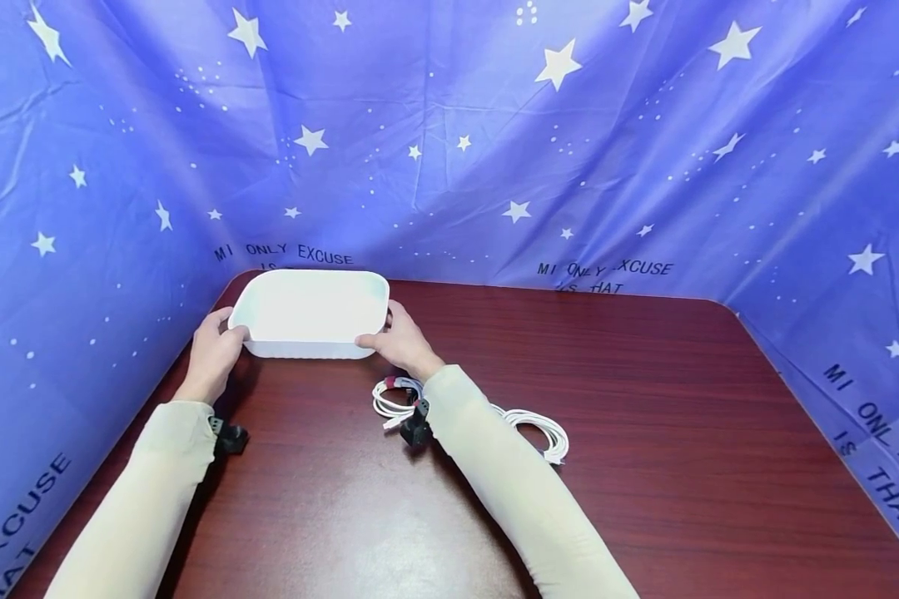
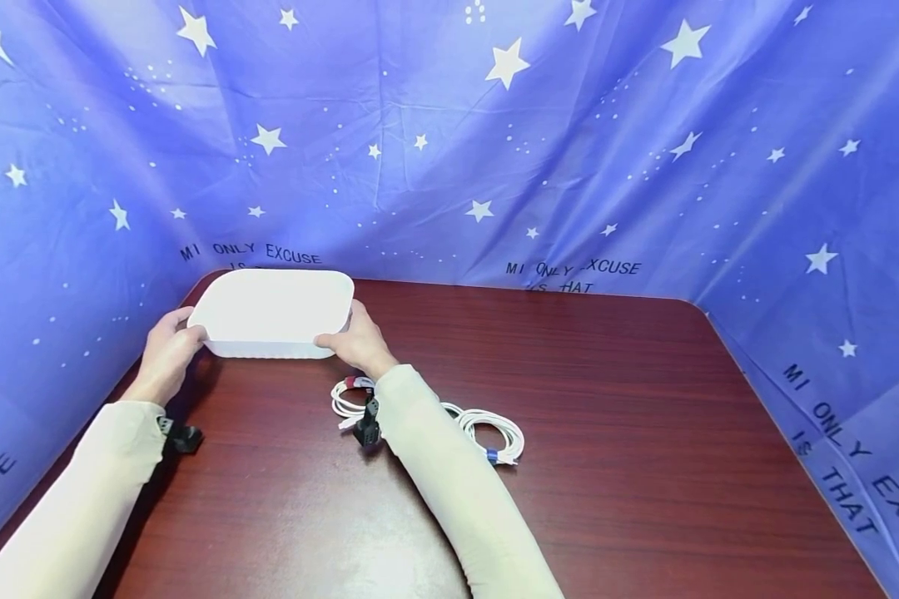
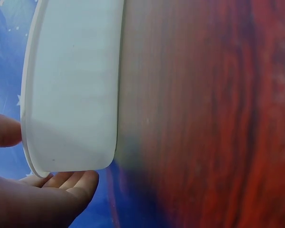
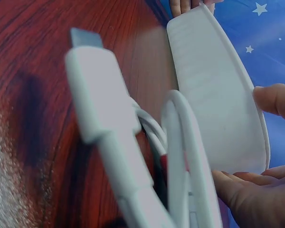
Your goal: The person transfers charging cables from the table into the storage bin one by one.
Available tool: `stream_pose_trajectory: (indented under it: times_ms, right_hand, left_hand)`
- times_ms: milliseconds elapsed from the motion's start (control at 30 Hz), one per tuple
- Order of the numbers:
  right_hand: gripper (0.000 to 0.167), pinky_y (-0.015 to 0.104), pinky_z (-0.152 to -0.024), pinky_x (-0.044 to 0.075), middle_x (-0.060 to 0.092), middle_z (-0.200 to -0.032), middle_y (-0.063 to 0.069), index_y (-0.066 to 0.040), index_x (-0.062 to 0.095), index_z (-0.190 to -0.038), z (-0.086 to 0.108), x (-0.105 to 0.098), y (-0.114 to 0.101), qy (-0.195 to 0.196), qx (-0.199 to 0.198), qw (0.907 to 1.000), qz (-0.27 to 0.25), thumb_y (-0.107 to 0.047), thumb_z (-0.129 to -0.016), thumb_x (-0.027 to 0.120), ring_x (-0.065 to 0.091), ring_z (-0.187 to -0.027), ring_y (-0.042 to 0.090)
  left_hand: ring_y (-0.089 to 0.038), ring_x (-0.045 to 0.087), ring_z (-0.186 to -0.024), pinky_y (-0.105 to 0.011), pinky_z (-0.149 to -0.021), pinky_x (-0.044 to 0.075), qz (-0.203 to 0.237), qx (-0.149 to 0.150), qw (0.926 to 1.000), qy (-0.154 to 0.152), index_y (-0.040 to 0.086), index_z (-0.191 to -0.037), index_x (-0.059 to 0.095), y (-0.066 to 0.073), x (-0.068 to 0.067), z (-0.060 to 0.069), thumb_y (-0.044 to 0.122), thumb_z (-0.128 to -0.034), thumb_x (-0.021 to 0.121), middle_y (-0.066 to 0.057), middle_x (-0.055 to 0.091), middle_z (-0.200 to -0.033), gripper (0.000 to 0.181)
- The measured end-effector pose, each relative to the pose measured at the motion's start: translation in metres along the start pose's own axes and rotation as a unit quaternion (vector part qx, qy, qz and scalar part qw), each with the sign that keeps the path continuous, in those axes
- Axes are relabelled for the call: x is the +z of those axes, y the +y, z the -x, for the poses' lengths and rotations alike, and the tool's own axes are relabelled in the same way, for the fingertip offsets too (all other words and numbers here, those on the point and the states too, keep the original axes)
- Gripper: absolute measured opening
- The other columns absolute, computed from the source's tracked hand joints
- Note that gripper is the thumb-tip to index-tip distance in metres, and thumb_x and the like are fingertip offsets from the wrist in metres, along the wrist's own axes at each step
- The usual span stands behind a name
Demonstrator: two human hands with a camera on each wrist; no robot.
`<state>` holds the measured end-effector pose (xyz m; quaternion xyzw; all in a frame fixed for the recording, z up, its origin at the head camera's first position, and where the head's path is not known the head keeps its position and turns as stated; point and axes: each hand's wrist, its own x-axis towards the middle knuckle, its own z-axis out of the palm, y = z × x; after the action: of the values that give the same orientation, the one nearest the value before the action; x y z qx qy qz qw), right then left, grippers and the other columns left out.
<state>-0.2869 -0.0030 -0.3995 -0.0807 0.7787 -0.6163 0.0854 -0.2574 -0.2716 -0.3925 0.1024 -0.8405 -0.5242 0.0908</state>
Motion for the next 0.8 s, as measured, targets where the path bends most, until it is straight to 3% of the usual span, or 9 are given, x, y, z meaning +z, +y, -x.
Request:
stream_pose_trajectory:
  times_ms: [800]
  right_hand:
    - [0.077,0.025,-0.084,0.049,0.06,-0.121,0.012,-0.004,0.037,-0.14,0.003,0.0016,-0.0049,0.019,0.018,0.9994,0.025,-0.006,-0.075,0.079,0.06,-0.104,0.019]
  left_hand:
    - [-0.031,0.038,-0.128,-0.04,-0.104,0.033,0.027,-0.018,0.9994,-0.006,-0.011,-0.145,0.023,-0.0013,0.0016,-0.003,0.0,-0.0801,0.041,-0.027,0.037,-0.143,0.068]
